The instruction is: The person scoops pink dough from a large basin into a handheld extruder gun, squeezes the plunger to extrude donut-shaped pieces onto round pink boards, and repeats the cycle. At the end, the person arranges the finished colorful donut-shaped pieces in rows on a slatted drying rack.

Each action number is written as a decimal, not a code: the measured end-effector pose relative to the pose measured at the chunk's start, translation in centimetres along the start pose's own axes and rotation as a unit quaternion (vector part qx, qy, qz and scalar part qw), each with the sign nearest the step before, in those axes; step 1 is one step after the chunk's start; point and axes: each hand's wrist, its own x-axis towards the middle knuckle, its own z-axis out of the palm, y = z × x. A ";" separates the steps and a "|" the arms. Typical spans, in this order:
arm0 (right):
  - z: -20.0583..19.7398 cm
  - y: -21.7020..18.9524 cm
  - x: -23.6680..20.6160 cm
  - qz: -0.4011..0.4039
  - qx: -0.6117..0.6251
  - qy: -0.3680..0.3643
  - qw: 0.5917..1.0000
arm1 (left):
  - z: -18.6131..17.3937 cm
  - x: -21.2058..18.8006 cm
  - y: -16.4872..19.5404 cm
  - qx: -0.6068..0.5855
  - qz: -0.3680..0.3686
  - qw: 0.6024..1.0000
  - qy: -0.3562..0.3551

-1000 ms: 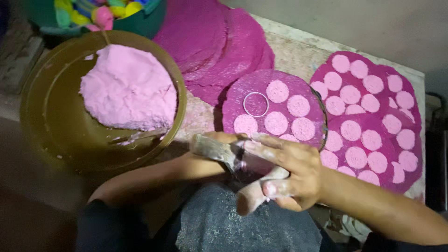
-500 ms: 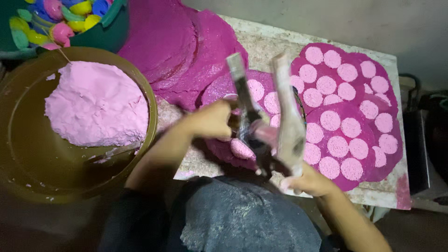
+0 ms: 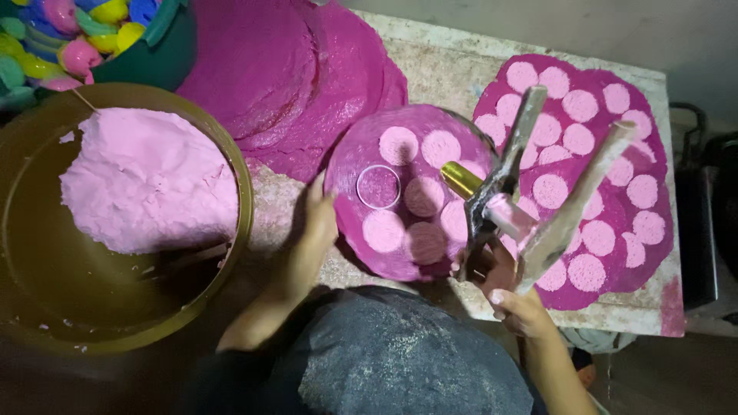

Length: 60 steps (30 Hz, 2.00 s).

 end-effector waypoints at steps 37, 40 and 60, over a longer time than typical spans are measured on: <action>-4.8 -7.4 8.8 0.338 -0.301 -0.319 0.833 | 5.4 -1.2 15.7 -0.417 0.090 0.708 -0.563; -5.9 -8.2 10.3 0.349 -0.337 -0.280 0.828 | 5.6 0.8 14.5 -0.428 0.075 0.707 -0.558; 4.6 -6.9 14.3 0.401 -0.404 -0.185 0.801 | 3.0 6.8 6.9 -0.587 0.090 0.675 -0.438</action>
